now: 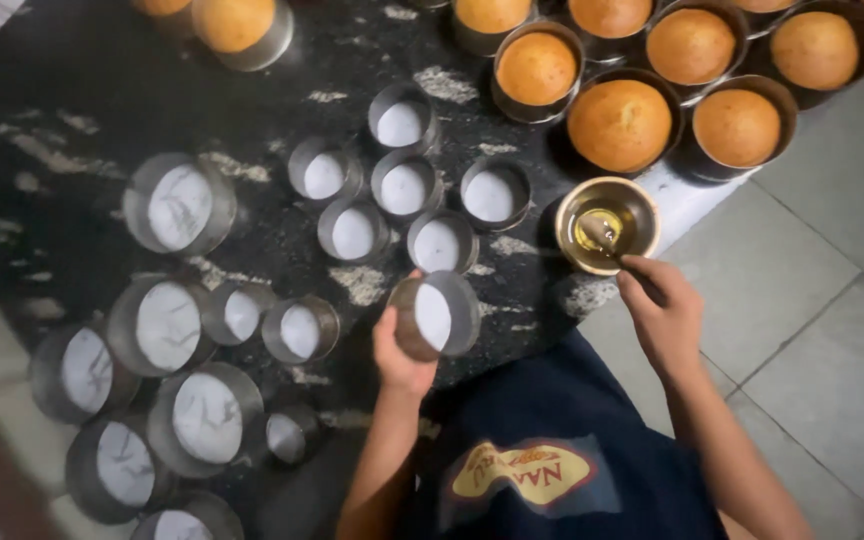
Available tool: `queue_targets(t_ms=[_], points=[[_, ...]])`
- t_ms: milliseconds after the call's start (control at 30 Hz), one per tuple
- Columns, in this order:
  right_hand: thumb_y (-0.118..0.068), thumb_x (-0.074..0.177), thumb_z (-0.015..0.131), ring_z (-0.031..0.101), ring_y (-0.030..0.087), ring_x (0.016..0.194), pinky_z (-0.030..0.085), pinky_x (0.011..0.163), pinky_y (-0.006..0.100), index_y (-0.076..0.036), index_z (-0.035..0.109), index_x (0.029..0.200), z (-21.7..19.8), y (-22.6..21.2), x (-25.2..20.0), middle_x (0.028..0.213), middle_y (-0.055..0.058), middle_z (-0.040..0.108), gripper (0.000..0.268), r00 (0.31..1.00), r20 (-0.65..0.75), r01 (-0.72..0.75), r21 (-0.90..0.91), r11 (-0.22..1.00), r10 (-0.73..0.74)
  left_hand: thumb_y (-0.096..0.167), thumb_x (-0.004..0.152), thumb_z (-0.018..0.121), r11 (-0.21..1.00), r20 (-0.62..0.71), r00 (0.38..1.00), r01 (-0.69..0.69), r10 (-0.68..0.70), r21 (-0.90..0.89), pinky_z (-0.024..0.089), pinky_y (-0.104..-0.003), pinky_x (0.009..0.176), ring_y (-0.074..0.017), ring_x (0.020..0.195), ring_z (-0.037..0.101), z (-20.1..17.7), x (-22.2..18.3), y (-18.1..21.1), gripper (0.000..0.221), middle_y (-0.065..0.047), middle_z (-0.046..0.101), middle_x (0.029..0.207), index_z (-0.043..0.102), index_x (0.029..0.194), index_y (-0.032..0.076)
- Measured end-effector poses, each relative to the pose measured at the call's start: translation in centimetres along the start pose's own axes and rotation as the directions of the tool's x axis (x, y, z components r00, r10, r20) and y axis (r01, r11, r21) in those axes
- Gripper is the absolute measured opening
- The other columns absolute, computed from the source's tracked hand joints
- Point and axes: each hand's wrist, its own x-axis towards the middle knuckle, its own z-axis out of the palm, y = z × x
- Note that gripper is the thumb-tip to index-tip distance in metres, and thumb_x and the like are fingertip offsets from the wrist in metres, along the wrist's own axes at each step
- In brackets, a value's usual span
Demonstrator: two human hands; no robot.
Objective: Greasing the inside of metal cake tins using a brush and oil.
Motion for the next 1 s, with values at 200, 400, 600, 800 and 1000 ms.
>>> queue_targets(t_ms=[200,400,600,800,1000], points=[[-0.010,0.087,0.072,0.070,0.016,0.092,0.055,0.081,0.028,-0.002,0.077,0.110,2.2,-4.7,-1.1,0.103,0.012,0.076,0.024,0.806,0.591,-0.182,0.196,0.964,0.032,0.030,0.093,0.055,0.903,0.169,0.985,-0.095,0.026,0.420,0.049,-0.040,0.106,-0.0253,0.123,0.059,2.6,1.3,0.5,0.072,-0.014,0.058,0.137,0.036,0.156,0.003],[-0.015,0.086,0.074,0.068,0.034,0.077,0.053,0.069,0.042,-0.003,0.076,0.111,5.0,-7.6,-0.5,0.085,0.014,0.067,0.028,0.631,0.546,0.668,-0.020,0.744,-0.551,0.028,0.092,0.056,0.915,0.136,0.990,-0.012,-0.047,0.403,0.049,-0.038,0.104,-0.0249,0.119,0.061,4.4,1.2,0.7,0.073,-0.017,0.061,0.134,0.037,0.157,0.001],[-0.022,0.090,0.073,0.070,0.031,0.071,0.055,0.063,0.039,-0.010,0.073,0.103,6.6,-6.4,-0.9,0.084,0.013,0.071,0.018,0.683,0.542,0.515,0.117,0.849,-0.489,0.025,0.090,0.061,0.892,0.127,0.991,-0.019,-0.043,0.451,0.050,-0.039,0.102,-0.0266,0.119,0.061,3.9,0.8,2.5,0.074,-0.018,0.060,0.136,0.040,0.156,-0.001],[-0.025,0.094,0.070,0.064,0.035,0.065,0.053,0.060,0.044,-0.005,0.076,0.094,6.2,-7.4,0.6,0.068,0.014,0.066,0.020,0.663,0.728,-0.199,-0.058,0.978,0.178,0.028,0.085,0.062,0.866,0.186,0.982,-0.093,0.000,0.491,0.050,-0.040,0.106,-0.0263,0.124,0.061,4.4,0.4,2.8,0.078,-0.016,0.056,0.144,0.040,0.153,-0.002],[-0.015,0.080,0.069,0.066,0.031,0.083,0.053,0.072,0.041,-0.007,0.070,0.114,5.5,-10.1,0.2,0.096,0.012,0.068,0.035,0.352,0.444,0.878,0.147,0.455,-0.824,0.037,0.094,0.056,0.977,0.041,0.987,0.147,-0.155,0.153,0.052,-0.043,0.105,-0.0281,0.121,0.063,2.3,2.0,1.7,0.071,-0.018,0.061,0.135,0.046,0.150,-0.004]])
